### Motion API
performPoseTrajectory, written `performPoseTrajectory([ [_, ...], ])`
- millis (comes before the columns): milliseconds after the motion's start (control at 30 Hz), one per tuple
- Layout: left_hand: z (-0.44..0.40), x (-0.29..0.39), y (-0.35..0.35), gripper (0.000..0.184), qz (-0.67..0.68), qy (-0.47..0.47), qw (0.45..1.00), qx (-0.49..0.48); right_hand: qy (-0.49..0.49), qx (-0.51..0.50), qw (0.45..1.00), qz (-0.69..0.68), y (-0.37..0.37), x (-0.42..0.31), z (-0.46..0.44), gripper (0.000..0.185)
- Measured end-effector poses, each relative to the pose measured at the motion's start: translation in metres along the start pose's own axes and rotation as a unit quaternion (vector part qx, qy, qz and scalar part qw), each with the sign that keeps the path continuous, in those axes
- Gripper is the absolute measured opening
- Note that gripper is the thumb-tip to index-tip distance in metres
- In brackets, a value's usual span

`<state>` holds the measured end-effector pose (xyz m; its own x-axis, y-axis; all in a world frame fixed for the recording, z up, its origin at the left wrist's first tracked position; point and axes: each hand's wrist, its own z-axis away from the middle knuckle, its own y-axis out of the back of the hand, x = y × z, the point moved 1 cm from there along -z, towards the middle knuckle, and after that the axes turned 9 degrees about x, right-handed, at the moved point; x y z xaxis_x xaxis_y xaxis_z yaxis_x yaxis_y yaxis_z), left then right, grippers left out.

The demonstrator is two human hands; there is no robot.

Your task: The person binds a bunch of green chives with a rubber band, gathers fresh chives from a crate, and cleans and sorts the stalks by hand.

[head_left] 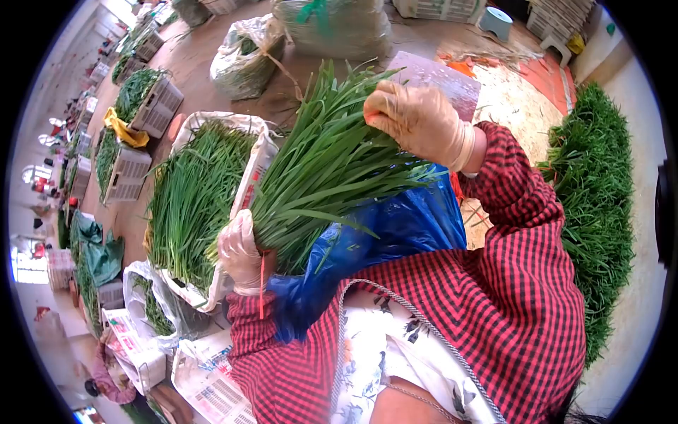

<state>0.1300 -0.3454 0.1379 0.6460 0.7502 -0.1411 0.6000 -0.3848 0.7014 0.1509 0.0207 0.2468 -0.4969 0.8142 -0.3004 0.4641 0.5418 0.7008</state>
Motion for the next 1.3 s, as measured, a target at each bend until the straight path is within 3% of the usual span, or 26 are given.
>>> performPoseTrajectory([
  [33,0.006,-0.006,0.010,0.086,-0.006,0.005,1.000,0.001,0.005,-0.014,0.998,0.056,-0.005,-0.006,0.000,0.014],
  [100,0.015,-0.016,0.033,0.079,-0.066,-0.002,0.998,-0.010,0.043,-0.010,0.999,0.032,-0.020,-0.009,0.003,0.014],
  [167,0.022,-0.022,0.055,0.072,-0.084,-0.001,0.996,0.007,0.116,-0.008,0.986,0.122,-0.032,-0.006,0.004,0.013],
  [233,0.044,-0.036,0.067,0.069,-0.118,-0.005,0.993,0.003,0.082,0.085,0.986,0.120,-0.037,0.024,-0.005,0.012],
  [300,0.063,-0.040,0.081,0.065,-0.154,-0.005,0.988,0.006,-0.020,0.108,0.986,0.122,-0.034,0.049,-0.020,0.025],
  [333,0.068,-0.039,0.088,0.054,-0.160,0.004,0.987,0.009,-0.016,0.107,0.987,0.118,-0.034,0.047,-0.025,0.025],
  [400,0.082,-0.039,0.099,0.045,-0.169,0.011,0.985,0.009,-0.065,0.038,0.996,-0.049,-0.031,0.036,-0.042,0.052],
  [433,0.088,-0.037,0.104,0.045,-0.170,0.014,0.985,0.006,-0.064,0.036,0.996,-0.051,-0.031,0.017,-0.049,0.052],
  [500,0.096,-0.035,0.112,0.046,-0.194,0.004,0.981,-0.018,-0.043,-0.132,0.990,0.024,-0.039,-0.026,-0.057,0.060],
  [567,0.098,-0.029,0.116,0.046,-0.187,0.014,0.982,-0.017,0.025,-0.200,0.978,0.060,-0.063,-0.030,-0.057,0.067],
  [600,0.100,-0.026,0.118,0.046,-0.179,0.020,0.984,-0.018,-0.032,-0.260,0.962,0.080,-0.060,-0.045,-0.061,0.052],
  [633,0.103,-0.025,0.120,0.046,-0.171,0.027,0.985,-0.018,-0.029,-0.263,0.961,0.079,-0.069,-0.038,-0.058,0.052],
  [700,0.111,-0.025,0.123,0.046,-0.179,0.031,0.983,-0.024,0.110,-0.205,0.972,0.034,-0.089,-0.026,-0.050,0.028],
  [733,0.113,-0.024,0.124,0.046,-0.175,0.035,0.984,-0.021,0.128,-0.233,0.958,0.110,-0.087,-0.030,-0.050,0.023],
  [767,0.116,-0.022,0.124,0.047,-0.170,0.040,0.985,-0.018,0.131,-0.236,0.957,0.107,-0.090,-0.026,-0.048,0.023],
  [867,0.125,-0.025,0.124,0.045,-0.183,0.045,0.982,-0.032,0.137,-0.028,0.985,-0.100,-0.104,0.037,-0.043,0.025],
  [933,0.134,-0.029,0.122,0.039,-0.194,0.041,0.980,-0.035,-0.005,-0.051,0.997,0.058,-0.083,0.040,-0.049,0.042],
  [967,0.137,-0.030,0.122,0.039,-0.195,0.042,0.979,-0.037,-0.004,-0.051,0.997,0.056,-0.076,0.029,-0.048,0.042],
  [1033,0.142,-0.033,0.120,0.036,-0.214,0.026,0.975,-0.047,-0.112,-0.112,0.986,-0.044,-0.069,-0.004,-0.050,0.049],
  [1100,0.135,-0.030,0.118,0.037,-0.199,0.036,0.978,-0.047,-0.120,-0.163,0.973,-0.110,-0.063,-0.045,-0.055,0.052],
  [1167,0.131,-0.029,0.116,0.038,-0.194,0.027,0.979,-0.053,0.065,-0.129,0.981,-0.127,-0.070,-0.069,-0.055,0.048],
  [1233,0.127,-0.026,0.116,0.038,-0.191,0.024,0.980,-0.053,0.085,-0.250,0.962,-0.070,-0.067,-0.089,-0.057,0.041],
  [1300,0.128,-0.025,0.115,0.038,-0.189,0.023,0.980,-0.052,0.108,-0.246,0.956,-0.119,-0.086,-0.085,-0.052,0.034],
])
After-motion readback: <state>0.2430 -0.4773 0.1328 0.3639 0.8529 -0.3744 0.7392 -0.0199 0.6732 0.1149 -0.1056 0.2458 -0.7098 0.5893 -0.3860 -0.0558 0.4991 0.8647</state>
